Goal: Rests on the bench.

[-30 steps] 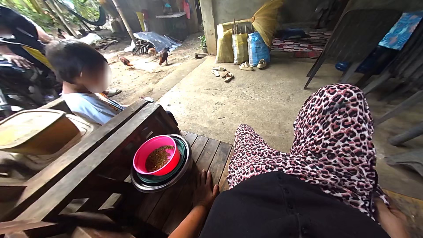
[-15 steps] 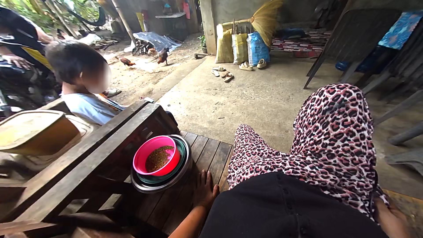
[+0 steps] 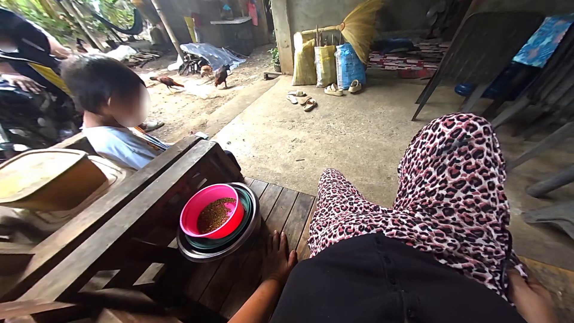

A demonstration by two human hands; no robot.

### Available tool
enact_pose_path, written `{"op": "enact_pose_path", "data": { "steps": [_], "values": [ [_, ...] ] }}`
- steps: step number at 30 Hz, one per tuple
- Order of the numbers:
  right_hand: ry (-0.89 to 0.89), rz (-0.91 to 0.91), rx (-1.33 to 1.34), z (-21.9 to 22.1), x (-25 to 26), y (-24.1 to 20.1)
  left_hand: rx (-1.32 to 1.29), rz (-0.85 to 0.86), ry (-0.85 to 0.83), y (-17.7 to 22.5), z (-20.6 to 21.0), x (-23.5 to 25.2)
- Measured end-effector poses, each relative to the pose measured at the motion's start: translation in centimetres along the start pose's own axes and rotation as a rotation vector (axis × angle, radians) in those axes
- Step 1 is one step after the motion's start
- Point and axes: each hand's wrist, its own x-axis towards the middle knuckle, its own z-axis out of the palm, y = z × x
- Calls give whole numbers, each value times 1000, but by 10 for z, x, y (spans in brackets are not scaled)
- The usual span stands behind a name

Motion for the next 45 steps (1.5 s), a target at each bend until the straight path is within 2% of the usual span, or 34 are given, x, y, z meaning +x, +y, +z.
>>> {"op": "enact_pose_path", "data": {
  "steps": [3, 20, 23, 25, 29, 43, 45],
  "values": [
    [-2, 14, -7, 0, -1, -3, -21, -6, -32, 2, -6, 0],
    [3, 9, -14, 0, -1, -2, 20, 9, 31, -3, 6, 1],
    [4, 6, 6, 0, 1, 0, 12, -5, -18, 0, -2, 0],
    [-2, 10, 0, 0, -1, -3, -15, -34, -123, 8, -20, 0],
    [-9, 7, -20, 0, -3, -4, 11, 8, 35, -3, 7, 0],
    [2, -3, 27, 1, 0, 1, 16, -11, -15, 0, -2, 0],
    [3, -3, 28, 1, -1, 0, -7, -36, -129, 9, -24, 0]
  ]
}}
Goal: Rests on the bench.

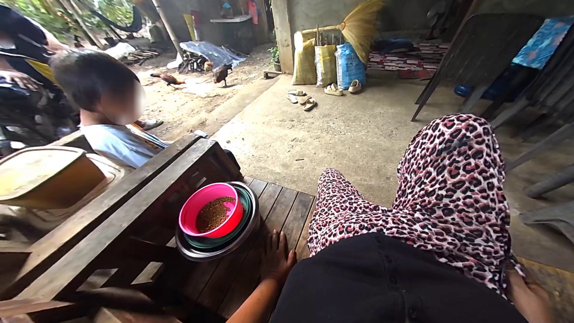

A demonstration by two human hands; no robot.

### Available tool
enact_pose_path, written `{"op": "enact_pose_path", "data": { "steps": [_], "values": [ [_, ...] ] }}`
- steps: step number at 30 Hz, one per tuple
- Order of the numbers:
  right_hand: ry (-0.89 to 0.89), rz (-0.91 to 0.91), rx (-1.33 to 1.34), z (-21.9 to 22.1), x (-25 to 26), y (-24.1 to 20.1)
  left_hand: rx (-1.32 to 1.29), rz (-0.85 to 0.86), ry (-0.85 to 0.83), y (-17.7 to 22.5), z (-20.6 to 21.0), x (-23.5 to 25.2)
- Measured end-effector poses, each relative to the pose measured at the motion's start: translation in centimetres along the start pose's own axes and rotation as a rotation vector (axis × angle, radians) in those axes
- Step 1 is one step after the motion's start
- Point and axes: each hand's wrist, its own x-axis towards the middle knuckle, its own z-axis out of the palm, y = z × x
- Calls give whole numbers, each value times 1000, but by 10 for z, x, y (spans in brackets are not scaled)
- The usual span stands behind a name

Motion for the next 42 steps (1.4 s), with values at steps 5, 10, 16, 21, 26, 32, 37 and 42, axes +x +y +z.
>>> {"op": "enact_pose_path", "data": {
  "steps": [5, 10, 16, 21, 26, 32, 37, 42],
  "values": [
    [0, 13, -21, 0, -2, -4, -10, -19, -51, 6, -12, -2],
    [-7, 12, -41, -1, -2, -3, 13, 57, 192, -13, 30, 5],
    [-8, -11, -21, -2, 2, 3, 4, 46, 174, -12, 28, 4],
    [-2, -15, -18, -1, 2, 5, -1, 21, 85, -5, 14, 2],
    [0, -5, -28, -1, 2, 3, 16, 48, 182, -13, 32, 5],
    [3, -13, 4, -1, 2, 4, 11, 0, 7, 0, 2, 0],
    [5, -20, 14, 0, 2, 3, 0, -18, -61, 6, -12, -1],
    [-2, -8, -5, -1, 2, 2, 27, 10, 75, -5, 15, 2]
  ]
}}
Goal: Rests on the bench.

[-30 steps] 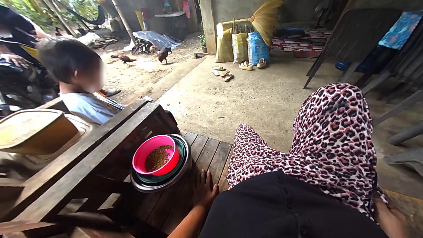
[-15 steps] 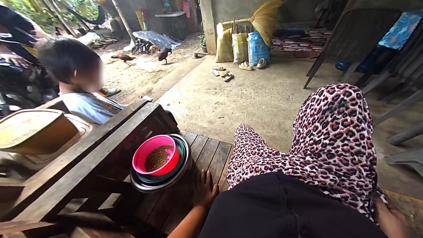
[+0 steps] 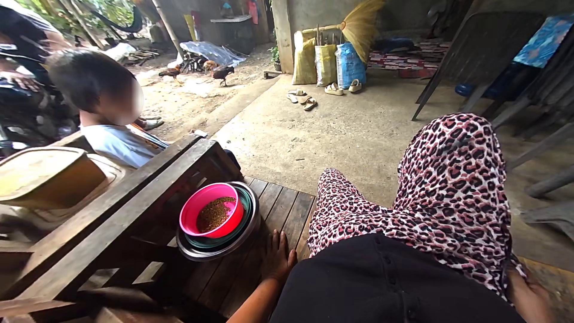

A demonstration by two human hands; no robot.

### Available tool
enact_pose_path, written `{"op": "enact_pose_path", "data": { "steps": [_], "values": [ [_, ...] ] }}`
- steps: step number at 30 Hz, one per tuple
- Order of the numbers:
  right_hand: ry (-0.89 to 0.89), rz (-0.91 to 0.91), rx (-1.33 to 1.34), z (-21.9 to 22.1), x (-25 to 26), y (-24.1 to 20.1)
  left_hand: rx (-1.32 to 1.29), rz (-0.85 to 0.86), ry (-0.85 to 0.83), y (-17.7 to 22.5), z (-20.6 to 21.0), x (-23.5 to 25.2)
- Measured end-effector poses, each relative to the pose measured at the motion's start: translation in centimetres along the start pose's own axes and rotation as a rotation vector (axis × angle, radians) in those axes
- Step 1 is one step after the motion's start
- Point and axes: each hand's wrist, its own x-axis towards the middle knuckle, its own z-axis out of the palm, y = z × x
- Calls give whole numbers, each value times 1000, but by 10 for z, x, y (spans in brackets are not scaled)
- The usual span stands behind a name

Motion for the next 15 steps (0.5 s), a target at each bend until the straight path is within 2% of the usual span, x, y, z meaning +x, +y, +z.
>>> {"op": "enact_pose_path", "data": {
  "steps": [4, 7, 9, 11, 13, 15],
  "values": [
    [0, 3, -20, 0, 1, 1, 17, 25, 84, -8, 18, 2],
    [-1, -4, -5, 0, 1, 0, 20, -10, -71, 0, -4, 1],
    [1, -4, -5, 0, 1, 1, 16, 14, 57, -6, 13, 2],
    [-2, 1, -6, 0, 1, 1, 12, 30, 115, -8, 20, 3],
    [-1, 1, -6, 0, 1, 1, 11, 12, 46, -3, 6, 1],
    [1, 0, 0, 0, 0, 1, -11, -28, -94, 9, -20, -1]
  ]
}}
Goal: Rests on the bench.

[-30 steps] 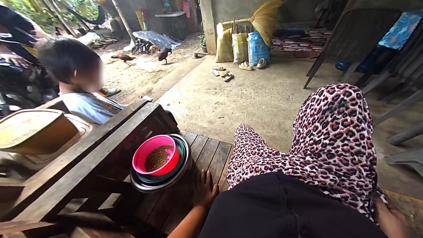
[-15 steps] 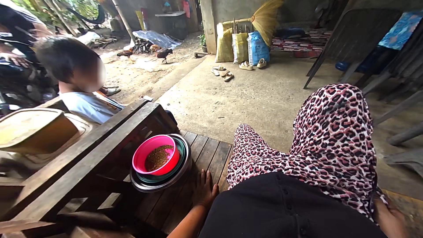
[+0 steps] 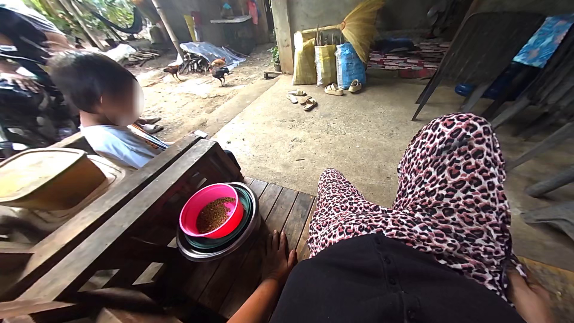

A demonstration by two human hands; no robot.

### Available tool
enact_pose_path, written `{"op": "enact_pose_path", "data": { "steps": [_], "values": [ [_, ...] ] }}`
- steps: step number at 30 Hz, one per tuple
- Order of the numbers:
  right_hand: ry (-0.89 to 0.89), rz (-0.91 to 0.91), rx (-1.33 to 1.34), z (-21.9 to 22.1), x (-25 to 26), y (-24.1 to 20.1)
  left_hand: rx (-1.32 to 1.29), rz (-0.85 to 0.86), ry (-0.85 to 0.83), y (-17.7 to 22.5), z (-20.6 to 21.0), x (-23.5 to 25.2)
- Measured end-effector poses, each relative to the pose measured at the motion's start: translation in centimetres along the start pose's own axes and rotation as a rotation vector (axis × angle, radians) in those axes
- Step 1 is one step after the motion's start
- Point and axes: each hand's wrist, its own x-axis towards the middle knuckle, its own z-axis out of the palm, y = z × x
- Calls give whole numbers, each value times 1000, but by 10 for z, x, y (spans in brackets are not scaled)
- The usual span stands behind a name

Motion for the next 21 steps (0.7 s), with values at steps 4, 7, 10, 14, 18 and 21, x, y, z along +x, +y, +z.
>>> {"op": "enact_pose_path", "data": {
  "steps": [4, 7, 10, 14, 18, 21],
  "values": [
    [0, -3, 6, 0, 0, 0, -9, 14, 20, -1, 2, -1],
    [1, -3, 12, -1, 2, 4, 34, 69, 201, -15, 38, 7],
    [-7, -4, 7, 0, 2, 2, 26, 59, 185, -21, 44, 8],
    [2, -1, -37, -1, 2, 1, 36, 56, 181, -22, 46, 9],
    [-3, 19, -55, -1, -3, -5, 16, 49, 146, -18, 38, 8],
    [-1, 11, -30, 0, -2, -4, -4, 42, 122, -14, 29, 5]
  ]
}}
